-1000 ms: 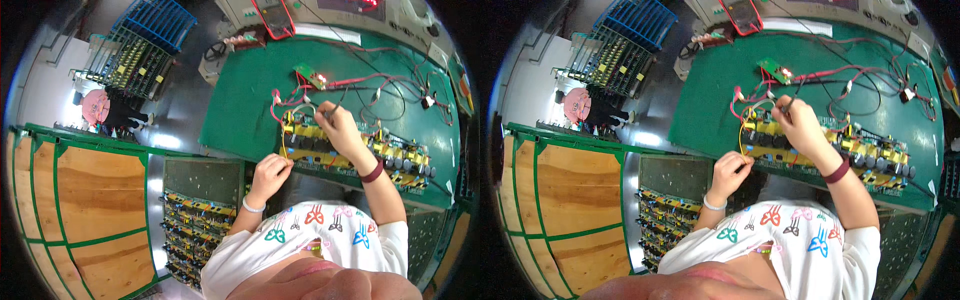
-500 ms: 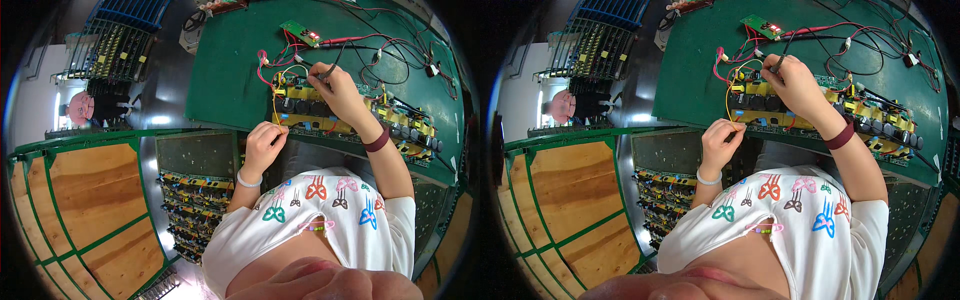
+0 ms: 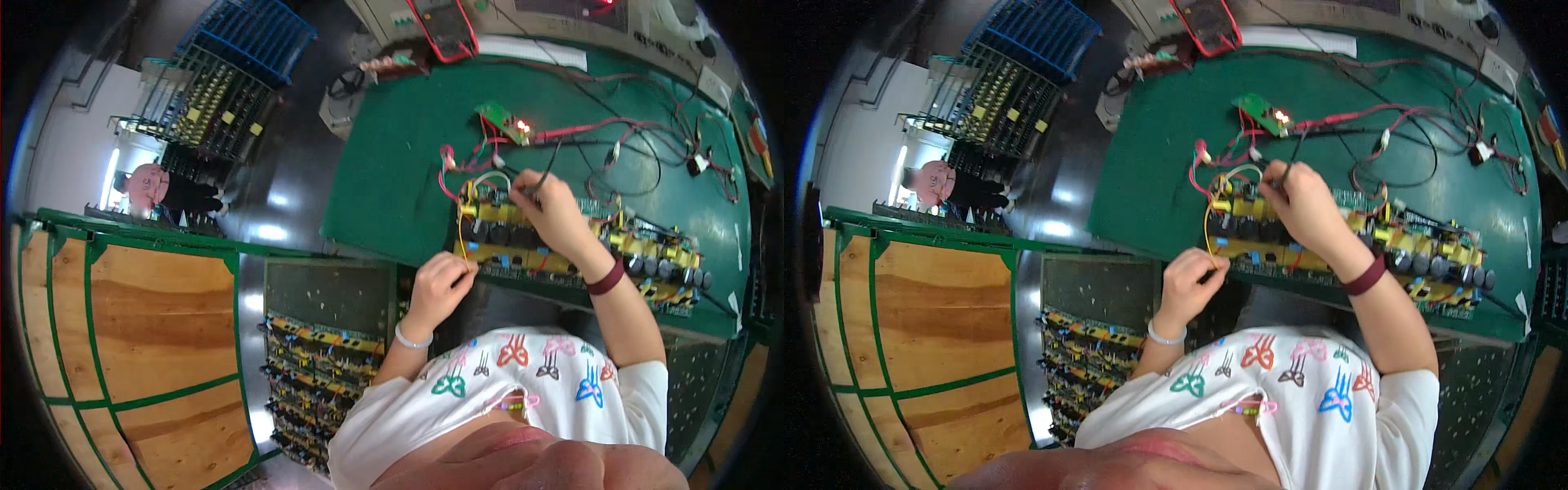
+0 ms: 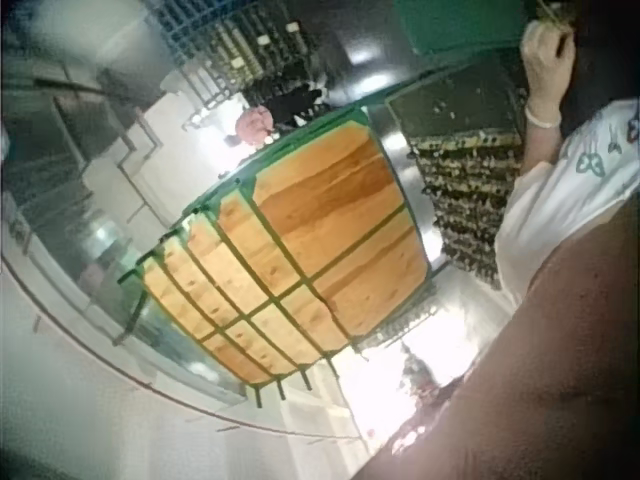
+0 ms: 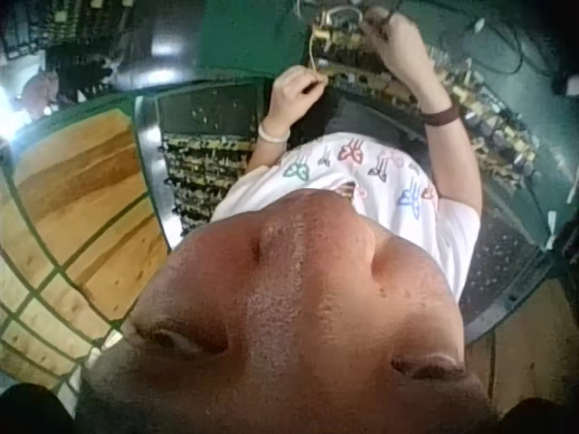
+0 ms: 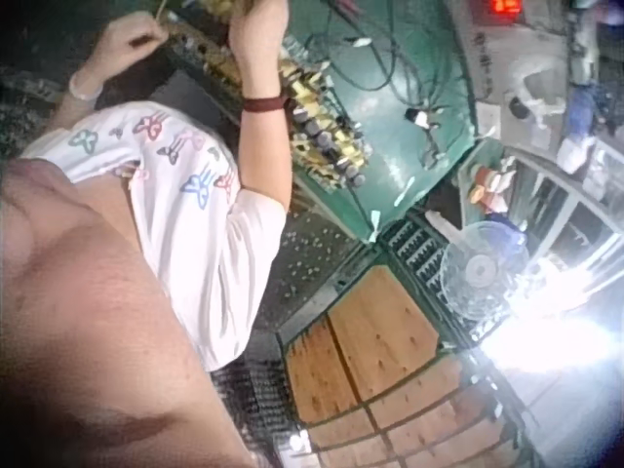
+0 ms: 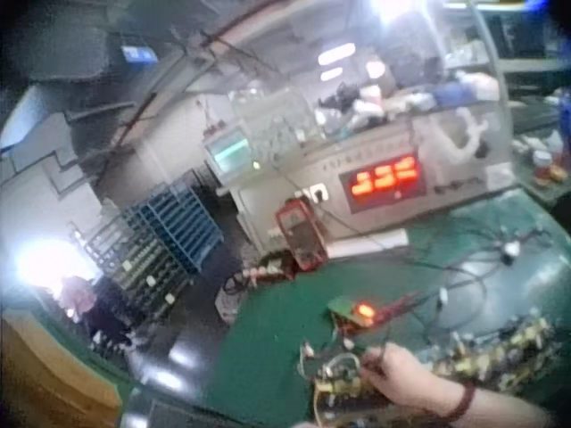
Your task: Testing and inspecting a power supply circuit board using a multimeter and probe.
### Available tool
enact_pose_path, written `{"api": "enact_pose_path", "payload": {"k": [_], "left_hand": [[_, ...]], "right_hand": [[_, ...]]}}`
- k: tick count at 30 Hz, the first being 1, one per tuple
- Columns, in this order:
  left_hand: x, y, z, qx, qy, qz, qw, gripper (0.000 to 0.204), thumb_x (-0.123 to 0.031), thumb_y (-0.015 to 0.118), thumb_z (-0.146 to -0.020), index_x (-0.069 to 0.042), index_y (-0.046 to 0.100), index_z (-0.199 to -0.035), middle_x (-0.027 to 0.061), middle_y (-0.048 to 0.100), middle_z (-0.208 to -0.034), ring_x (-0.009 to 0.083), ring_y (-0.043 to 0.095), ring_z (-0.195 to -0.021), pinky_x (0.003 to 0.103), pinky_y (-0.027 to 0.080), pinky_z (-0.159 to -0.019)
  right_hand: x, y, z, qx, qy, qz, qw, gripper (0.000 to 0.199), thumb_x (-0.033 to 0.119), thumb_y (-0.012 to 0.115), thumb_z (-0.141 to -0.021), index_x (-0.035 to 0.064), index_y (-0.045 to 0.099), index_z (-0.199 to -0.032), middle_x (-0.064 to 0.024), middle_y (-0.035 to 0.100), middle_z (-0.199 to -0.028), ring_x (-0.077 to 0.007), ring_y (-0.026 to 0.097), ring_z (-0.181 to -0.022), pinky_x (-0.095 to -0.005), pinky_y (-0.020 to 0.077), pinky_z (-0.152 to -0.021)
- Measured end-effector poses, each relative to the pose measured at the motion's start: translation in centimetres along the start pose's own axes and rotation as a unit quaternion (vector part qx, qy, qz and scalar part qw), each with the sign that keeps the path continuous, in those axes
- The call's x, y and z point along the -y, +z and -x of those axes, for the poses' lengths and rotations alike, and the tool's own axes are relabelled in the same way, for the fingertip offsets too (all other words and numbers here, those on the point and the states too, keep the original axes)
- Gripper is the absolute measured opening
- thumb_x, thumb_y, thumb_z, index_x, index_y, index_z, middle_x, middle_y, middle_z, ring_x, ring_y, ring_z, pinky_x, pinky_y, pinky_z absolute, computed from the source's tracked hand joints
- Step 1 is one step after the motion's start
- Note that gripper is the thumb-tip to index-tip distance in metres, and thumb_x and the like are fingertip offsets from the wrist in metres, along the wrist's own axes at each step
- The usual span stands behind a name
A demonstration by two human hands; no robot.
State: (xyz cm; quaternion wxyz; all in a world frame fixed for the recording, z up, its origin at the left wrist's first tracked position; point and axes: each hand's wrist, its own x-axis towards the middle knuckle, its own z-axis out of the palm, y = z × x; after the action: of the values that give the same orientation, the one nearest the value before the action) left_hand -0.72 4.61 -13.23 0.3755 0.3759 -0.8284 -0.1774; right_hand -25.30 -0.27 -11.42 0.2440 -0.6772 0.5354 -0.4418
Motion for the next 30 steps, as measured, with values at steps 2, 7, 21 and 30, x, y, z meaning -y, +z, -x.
{"api": "enact_pose_path", "payload": {"k": [2,7,21,30], "left_hand": [[-0.4,0.0,0.2,0.003,-0.003,0.008,1.0,0.015,0.003,0.079,-0.073,-0.001,0.067,-0.08,0.0122,0.069,-0.079,0.0297,0.068,-0.075,0.037,0.055,-0.067],[-0.4,0.0,0.5,0.005,0.0,0.011,1.0,0.014,0.003,0.078,-0.074,-0.001,0.068,-0.082,0.0112,0.072,-0.082,0.0288,0.069,-0.076,0.037,0.055,-0.069],[-0.8,0.0,0.4,0.003,-0.011,0.0,1.0,0.012,0.001,0.075,-0.077,-0.001,0.065,-0.082,0.0125,0.068,-0.082,0.0311,0.067,-0.078,0.039,0.054,-0.071],[-1.7,-0.6,-0.2,0.006,-0.013,-0.004,1.0,0.01,0.003,0.076,-0.078,0.0,0.069,-0.084,0.0114,0.071,-0.084,0.0267,0.07,-0.079,0.034,0.055,-0.072]], "right_hand": [[0.5,-0.5,0.4,-0.007,-0.008,0.002,1.0,0.013,0.011,0.069,-0.089,0.0001,0.063,-0.092,-0.0184,0.061,-0.076,-0.0367,0.059,-0.075,-0.0448,0.0471,-0.067],[0.9,-0.5,0.5,0.02,0.036,0.008,0.999,0.012,0.011,0.069,-0.089,0.0001,0.065,-0.093,-0.0162,0.062,-0.074,-0.0337,0.062,-0.077,-0.0434,0.0485,-0.069],[1.0,-0.5,0.4,0.019,0.028,0.002,0.999,0.013,0.012,0.068,-0.09,-0.0006,0.064,-0.092,-0.0174,0.064,-0.075,-0.0361,0.063,-0.082,-0.0444,0.0493,-0.073],[4.4,-5.6,2.1,-0.044,0.029,-0.12,0.991,0.016,0.014,0.064,-0.097,-0.0016,0.062,-0.096,-0.0077,0.057,-0.068,-0.0111,0.05,-0.06,-0.0301,0.0427,-0.057]]}}
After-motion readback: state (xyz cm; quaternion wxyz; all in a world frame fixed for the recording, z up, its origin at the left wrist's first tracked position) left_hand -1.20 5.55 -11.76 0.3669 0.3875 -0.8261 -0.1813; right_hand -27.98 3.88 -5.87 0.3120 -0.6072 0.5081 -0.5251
